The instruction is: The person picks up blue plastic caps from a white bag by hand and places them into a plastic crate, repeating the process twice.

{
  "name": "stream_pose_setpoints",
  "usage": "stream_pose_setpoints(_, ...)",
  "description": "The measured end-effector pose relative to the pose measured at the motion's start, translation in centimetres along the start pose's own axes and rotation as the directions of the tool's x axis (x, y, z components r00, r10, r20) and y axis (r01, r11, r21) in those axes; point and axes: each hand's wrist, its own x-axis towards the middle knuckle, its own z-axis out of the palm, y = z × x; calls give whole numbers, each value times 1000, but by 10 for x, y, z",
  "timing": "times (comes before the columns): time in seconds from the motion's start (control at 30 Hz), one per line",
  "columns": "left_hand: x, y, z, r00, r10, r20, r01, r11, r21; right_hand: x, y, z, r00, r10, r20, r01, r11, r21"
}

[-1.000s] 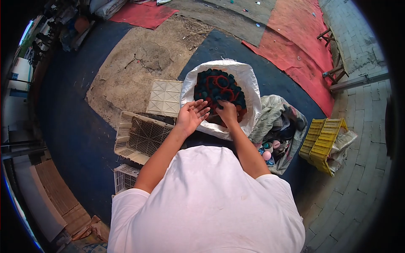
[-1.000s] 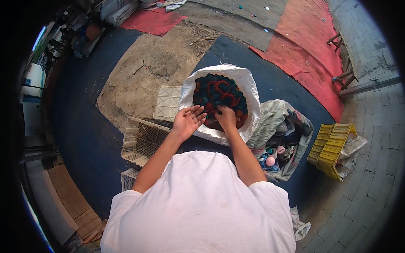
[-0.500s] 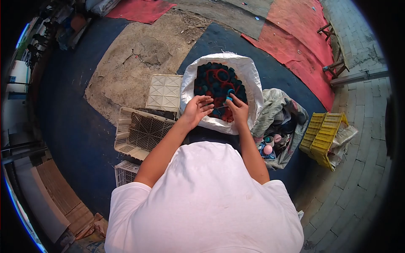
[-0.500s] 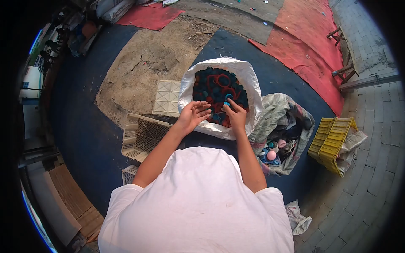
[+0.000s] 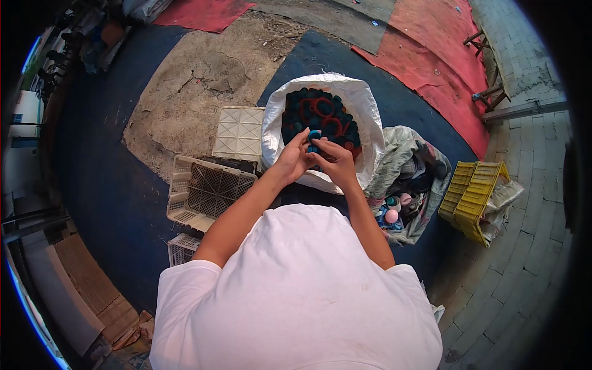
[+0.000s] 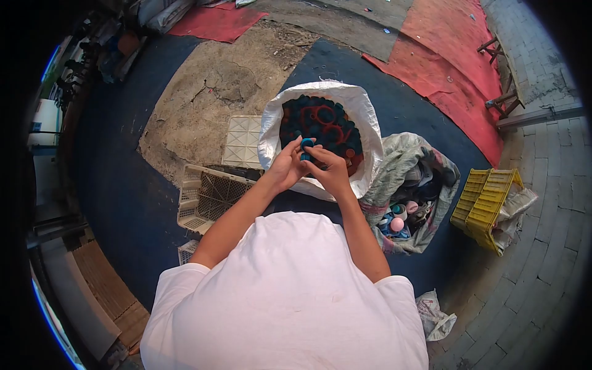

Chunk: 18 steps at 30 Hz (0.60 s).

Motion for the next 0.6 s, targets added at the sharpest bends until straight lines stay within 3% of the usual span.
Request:
stream_pose_setpoints(0.37, 14, -13, -17, 997, 39, -68, -48, 990, -131, -1, -10, 4, 992, -87, -94, 80, 994, -72)
stream_pose_setpoints(0.43, 16, -11, -25, 998, 62, -15, -64, 977, -204, -1, -22, 0, 994, -65, -89, 61, 997, -45)
stream_pose_setpoints(0.53, 10, -6, -19, 996, 81, 40, -65, 951, -301, -2, -28, -6, 999, 33, 17, -34, 997, 64)
stream_pose_setpoints(0.6, 2, -1, -8, 996, 71, 56, -48, 939, -339, -2, -43, -9, 990, 39, 137, -34, 999, -39)
